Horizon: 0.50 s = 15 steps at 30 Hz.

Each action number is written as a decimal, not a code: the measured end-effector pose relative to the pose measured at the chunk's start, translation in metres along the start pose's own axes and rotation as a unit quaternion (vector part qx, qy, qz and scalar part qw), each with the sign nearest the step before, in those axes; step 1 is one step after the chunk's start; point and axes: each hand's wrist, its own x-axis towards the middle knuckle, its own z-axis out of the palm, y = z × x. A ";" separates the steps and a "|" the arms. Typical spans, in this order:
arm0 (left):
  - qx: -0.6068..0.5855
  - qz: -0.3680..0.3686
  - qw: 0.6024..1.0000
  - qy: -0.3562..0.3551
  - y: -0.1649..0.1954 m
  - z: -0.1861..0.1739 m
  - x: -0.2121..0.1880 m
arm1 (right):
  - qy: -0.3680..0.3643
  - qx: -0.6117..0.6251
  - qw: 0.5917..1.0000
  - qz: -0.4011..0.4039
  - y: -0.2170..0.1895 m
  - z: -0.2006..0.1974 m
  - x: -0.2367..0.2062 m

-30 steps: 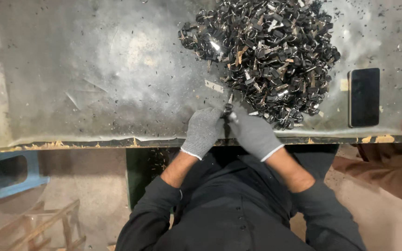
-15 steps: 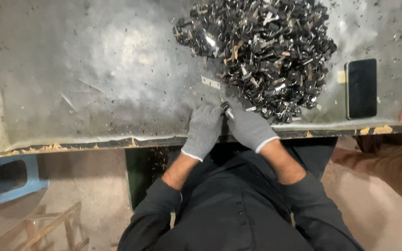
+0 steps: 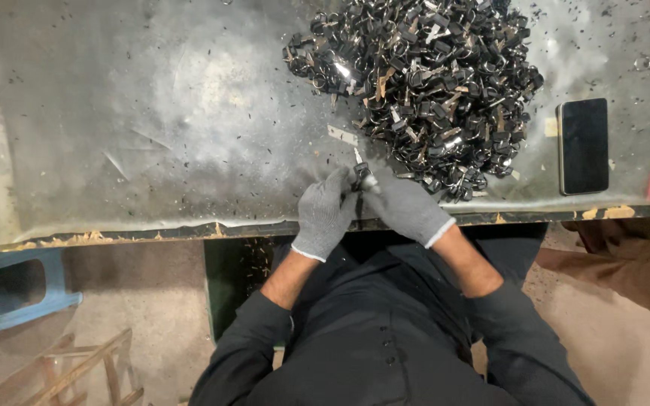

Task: The person sits at a workbench and repeatedly picks small black metal clip parts one at a time from a large pile, works on each with both gloved hands at the table edge, and sets it aside. A smartphone rests on the bench beside the pile while another person's arm occasionally appears at the right.

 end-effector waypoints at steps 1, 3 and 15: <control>0.031 0.003 0.999 0.013 0.002 0.001 -0.002 | 0.033 0.022 0.999 0.021 -0.002 0.002 -0.005; 0.096 0.027 0.995 0.022 0.003 0.003 -0.004 | 0.078 -0.023 0.996 0.024 -0.008 0.008 -0.012; 0.076 0.044 0.996 -0.007 -0.004 0.006 -0.009 | 0.061 -0.182 0.981 0.003 -0.022 0.019 -0.021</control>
